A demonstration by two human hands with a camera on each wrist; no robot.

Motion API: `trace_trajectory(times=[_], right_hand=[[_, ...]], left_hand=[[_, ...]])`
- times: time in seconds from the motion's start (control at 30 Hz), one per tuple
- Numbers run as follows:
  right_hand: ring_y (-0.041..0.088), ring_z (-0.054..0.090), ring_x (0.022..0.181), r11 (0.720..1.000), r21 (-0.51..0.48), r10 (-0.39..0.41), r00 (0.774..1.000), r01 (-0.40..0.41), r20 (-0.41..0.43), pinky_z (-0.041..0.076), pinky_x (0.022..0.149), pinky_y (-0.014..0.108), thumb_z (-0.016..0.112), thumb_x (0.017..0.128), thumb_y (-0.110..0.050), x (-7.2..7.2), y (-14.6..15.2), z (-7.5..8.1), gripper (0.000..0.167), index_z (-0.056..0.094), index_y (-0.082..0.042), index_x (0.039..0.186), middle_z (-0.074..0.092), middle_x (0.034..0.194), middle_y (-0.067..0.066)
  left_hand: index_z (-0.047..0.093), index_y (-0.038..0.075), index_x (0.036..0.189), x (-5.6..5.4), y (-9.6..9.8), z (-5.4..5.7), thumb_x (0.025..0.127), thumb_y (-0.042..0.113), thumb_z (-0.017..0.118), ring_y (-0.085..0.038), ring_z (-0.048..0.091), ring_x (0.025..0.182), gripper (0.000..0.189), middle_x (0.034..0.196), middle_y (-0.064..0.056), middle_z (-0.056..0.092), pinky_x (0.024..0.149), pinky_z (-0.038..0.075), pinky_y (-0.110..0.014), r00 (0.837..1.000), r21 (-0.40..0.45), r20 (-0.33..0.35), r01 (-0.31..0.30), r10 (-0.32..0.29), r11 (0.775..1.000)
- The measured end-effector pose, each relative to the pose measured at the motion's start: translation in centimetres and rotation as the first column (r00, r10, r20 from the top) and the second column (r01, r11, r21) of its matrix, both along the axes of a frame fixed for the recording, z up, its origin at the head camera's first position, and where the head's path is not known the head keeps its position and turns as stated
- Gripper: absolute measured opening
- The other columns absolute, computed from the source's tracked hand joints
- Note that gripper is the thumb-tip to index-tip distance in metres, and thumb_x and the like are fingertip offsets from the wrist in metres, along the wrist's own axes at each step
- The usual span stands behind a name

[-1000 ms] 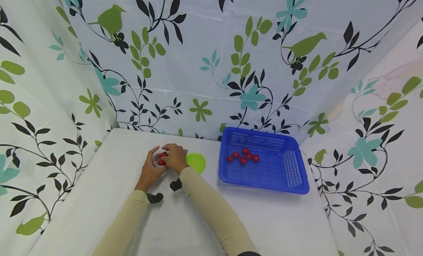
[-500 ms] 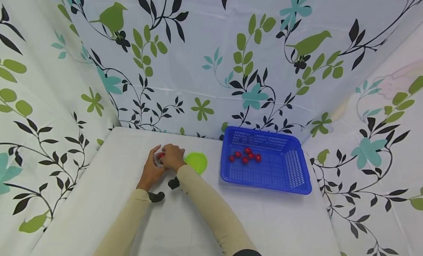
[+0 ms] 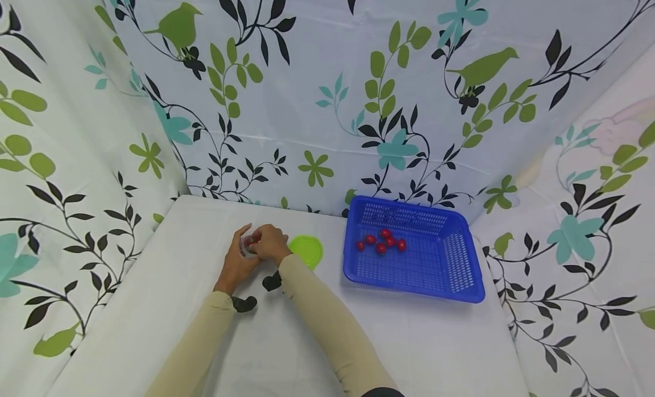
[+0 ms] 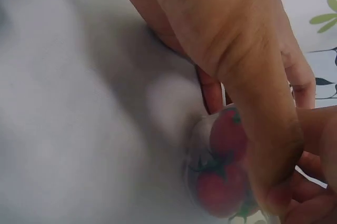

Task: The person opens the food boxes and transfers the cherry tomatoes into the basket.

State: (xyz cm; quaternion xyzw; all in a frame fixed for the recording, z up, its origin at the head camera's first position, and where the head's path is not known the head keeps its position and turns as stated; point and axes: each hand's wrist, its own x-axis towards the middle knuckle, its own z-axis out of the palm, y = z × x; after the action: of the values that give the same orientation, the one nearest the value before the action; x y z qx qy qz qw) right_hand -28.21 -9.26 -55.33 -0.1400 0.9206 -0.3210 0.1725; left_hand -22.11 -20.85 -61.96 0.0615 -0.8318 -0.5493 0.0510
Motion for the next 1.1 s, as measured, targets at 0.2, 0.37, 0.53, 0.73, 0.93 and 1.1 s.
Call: trace_trajectory(times=[0.2, 0.37, 0.53, 0.73, 0.93, 1.1], right_hand=[[0.018, 0.069, 0.115, 0.988, -0.146, -0.046, 0.998, 0.04, -0.035, 0.04, 0.111, 0.054, 0.081, 0.095, -0.021, -0.3, 0.4, -0.8, 0.015, 0.081, -0.022, 0.11, 0.08, 0.113, -0.008], [0.016, 0.069, 0.108, 0.973, -0.225, -0.058, 0.997, 0.045, -0.051, 0.038, 0.111, 0.056, 0.084, 0.092, -0.018, -0.3, 0.7, -1.2, 0.014, 0.082, -0.021, 0.106, 0.082, 0.107, -0.008], [0.008, 0.07, 0.093, 0.962, -0.264, -0.076, 0.997, 0.066, -0.029, 0.048, 0.106, 0.046, 0.085, 0.092, -0.017, -0.1, 1.1, -0.9, 0.016, 0.083, -0.021, 0.107, 0.081, 0.104, -0.009], [0.006, 0.073, 0.09, 0.947, -0.315, -0.074, 0.997, 0.06, -0.034, 0.062, 0.079, 0.026, 0.082, 0.094, -0.014, 0.2, 1.8, -0.3, 0.018, 0.083, -0.018, 0.112, 0.081, 0.107, -0.003], [0.009, 0.075, 0.096, 0.946, -0.317, -0.078, 0.996, 0.061, -0.042, 0.064, 0.074, 0.025, 0.078, 0.097, -0.012, 0.1, 2.1, -0.1, 0.021, 0.082, -0.016, 0.118, 0.08, 0.113, -0.001], [0.009, 0.075, 0.098, 0.951, -0.303, -0.082, 0.996, 0.064, -0.045, 0.064, 0.077, 0.025, 0.078, 0.097, -0.011, -0.2, 2.4, -0.1, 0.023, 0.081, -0.016, 0.12, 0.079, 0.115, -0.002]], left_hand=[[0.028, 0.029, 0.166, -0.2, 0.1, 0.2, 0.091, 0.016, 0.081, -0.038, 0.045, 0.151, 0.093, 0.168, -0.016, 0.041, 0.124, 0.037, -0.062, 1.0, 0.017, -0.017, 0.01, -0.009, 1.0], [0.027, 0.03, 0.166, -0.3, 0.2, 0.3, 0.091, 0.017, 0.08, -0.037, 0.045, 0.149, 0.093, 0.168, -0.016, 0.04, 0.124, 0.037, -0.062, 1.0, 0.014, -0.005, 0.013, -0.013, 1.0], [0.027, 0.032, 0.166, -0.3, 0.3, 0.2, 0.091, 0.017, 0.081, -0.037, 0.042, 0.153, 0.094, 0.17, -0.014, 0.037, 0.127, 0.033, -0.062, 1.0, 0.011, 0.008, 0.005, -0.005, 1.0], [0.025, 0.032, 0.167, -0.2, 0.4, 0.2, 0.093, 0.023, 0.082, -0.04, 0.036, 0.157, 0.094, 0.173, -0.016, 0.031, 0.128, 0.031, -0.063, 1.0, -0.013, 0.021, 0.0, 0.001, 1.0], [0.024, 0.032, 0.167, -0.2, 0.3, 0.0, 0.092, 0.029, 0.084, -0.042, 0.033, 0.159, 0.096, 0.173, -0.018, 0.03, 0.127, 0.03, -0.066, 1.0, -0.033, 0.022, -0.002, 0.003, 0.999], [0.025, 0.032, 0.166, -0.2, 0.0, -0.3, 0.09, 0.032, 0.087, -0.043, 0.034, 0.158, 0.098, 0.173, -0.02, 0.03, 0.126, 0.032, -0.066, 1.0, -0.033, 0.012, -0.003, 0.004, 0.999]])
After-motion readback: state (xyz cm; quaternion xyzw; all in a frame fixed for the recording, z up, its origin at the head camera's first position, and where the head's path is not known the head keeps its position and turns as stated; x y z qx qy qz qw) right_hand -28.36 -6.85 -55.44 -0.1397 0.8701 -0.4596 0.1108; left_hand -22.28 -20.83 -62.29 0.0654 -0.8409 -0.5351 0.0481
